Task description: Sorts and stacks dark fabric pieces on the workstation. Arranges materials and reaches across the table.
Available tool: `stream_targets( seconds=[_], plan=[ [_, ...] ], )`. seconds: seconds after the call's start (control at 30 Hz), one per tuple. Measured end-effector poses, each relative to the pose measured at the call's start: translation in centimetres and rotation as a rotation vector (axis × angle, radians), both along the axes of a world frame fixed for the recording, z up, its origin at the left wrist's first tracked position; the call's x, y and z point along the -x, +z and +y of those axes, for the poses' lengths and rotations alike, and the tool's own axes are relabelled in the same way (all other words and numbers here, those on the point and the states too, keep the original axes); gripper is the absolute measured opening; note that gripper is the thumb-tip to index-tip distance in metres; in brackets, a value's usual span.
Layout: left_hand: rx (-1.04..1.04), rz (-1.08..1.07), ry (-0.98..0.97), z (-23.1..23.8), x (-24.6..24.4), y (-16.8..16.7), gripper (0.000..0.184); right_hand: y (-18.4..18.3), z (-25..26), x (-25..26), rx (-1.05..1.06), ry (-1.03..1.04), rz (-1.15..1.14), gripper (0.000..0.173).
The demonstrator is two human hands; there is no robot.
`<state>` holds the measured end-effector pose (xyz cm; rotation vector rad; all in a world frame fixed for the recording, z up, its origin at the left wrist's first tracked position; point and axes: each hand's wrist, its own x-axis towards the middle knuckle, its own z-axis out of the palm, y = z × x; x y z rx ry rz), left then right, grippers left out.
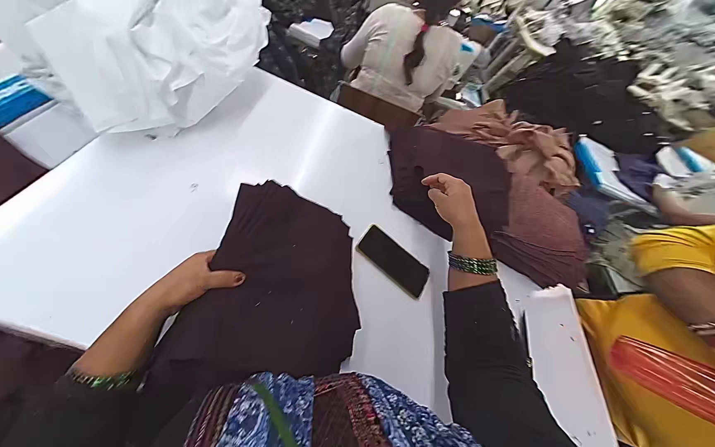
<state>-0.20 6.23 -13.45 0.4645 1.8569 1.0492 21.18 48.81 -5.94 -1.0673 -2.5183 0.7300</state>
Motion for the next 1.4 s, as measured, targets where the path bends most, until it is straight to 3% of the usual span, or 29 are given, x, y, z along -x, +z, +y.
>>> stream_targets(
  seconds=[0.1, 0.13, 0.27, 0.37, 0.4, 0.43, 0.53, 0.57, 0.63, 0.73, 0.8, 0.87, 0.97, 1.03, 1.13, 1.23, 1.3, 1.4],
  plan=[
    [-0.026, -0.036, -0.004, 0.0, -0.1, 0.5, 0.032, -1.0, -4.7, 1.7, 0.061, 0.38, 0.054, 0.028],
    [-0.045, -0.046, 0.001, 0.0, -0.1, 0.3, 0.032, -1.6, -5.9, 2.8, 0.097, 0.511, 0.063, 0.035],
    [-0.088, -0.066, 0.026, 0.0, -0.2, -0.1, 0.028, -4.3, -10.0, 9.5, 0.41, 0.74, 0.018, 0.1],
    [-0.099, -0.057, -0.016, -0.9, -0.5, 0.1, 0.039, -7.2, -12.3, 13.1, 0.603, 0.694, -0.054, 0.122],
    [-0.108, -0.045, -0.041, -1.1, -0.5, 0.0, 0.045, -7.8, -13.1, 13.6, 0.572, 0.666, -0.069, 0.12],
    [-0.117, -0.026, -0.066, -1.3, -0.5, -0.1, 0.053, -7.3, -14.0, 14.0, 0.567, 0.64, -0.129, 0.107],
    [-0.089, 0.011, -0.084, -1.5, -1.1, -0.3, 0.063, -6.5, -15.3, 15.0, 0.589, 0.672, -0.34, 0.048],
    [-0.078, 0.028, -0.08, -1.4, -1.3, -0.3, 0.06, -6.1, -15.6, 14.7, 0.622, 0.654, -0.382, 0.038],
    [-0.078, 0.08, -0.09, -1.0, -1.2, 0.0, 0.057, -5.4, -15.6, 13.3, 0.712, 0.602, -0.317, 0.038],
    [-0.096, 0.323, -0.206, 0.0, 0.9, 2.7, 0.059, -2.4, -15.2, 9.8, 0.773, 0.61, 0.068, 0.048],
    [-0.16, 0.59, -0.282, 1.0, 2.8, 6.4, 0.056, 1.6, -15.6, 7.0, 0.643, 0.654, 0.34, 0.05],
    [-0.338, 0.915, -0.327, 1.8, 4.7, 10.4, 0.054, 5.8, -16.9, 4.8, 0.297, 0.676, 0.536, 0.05],
    [-0.62, 1.331, -0.394, 3.6, 7.6, 14.5, 0.051, 9.3, -20.6, 2.9, -0.348, 0.563, 0.559, 0.037],
    [-0.773, 1.477, -0.384, 4.7, 9.3, 14.0, 0.045, 8.2, -23.0, 2.4, -0.6, 0.543, 0.53, 0.03],
    [-0.824, 1.414, -0.388, 5.3, 10.7, 8.2, 0.029, 1.1, -24.9, 3.4, -0.715, 0.542, 0.534, 0.009],
    [-0.527, 1.115, -0.407, 2.8, 9.8, 1.4, 0.029, -7.0, -27.6, 2.0, -0.54, 0.633, 0.291, 0.015],
    [-0.413, 0.848, -0.162, 0.3, 8.0, -1.1, 0.036, -9.7, -28.6, 0.0, -0.346, 0.77, 0.197, 0.016],
    [-0.366, 0.245, 0.353, -2.1, 4.1, -1.9, 0.035, -9.5, -28.1, -3.0, -0.106, 0.755, 0.326, 0.017]
  ],
)
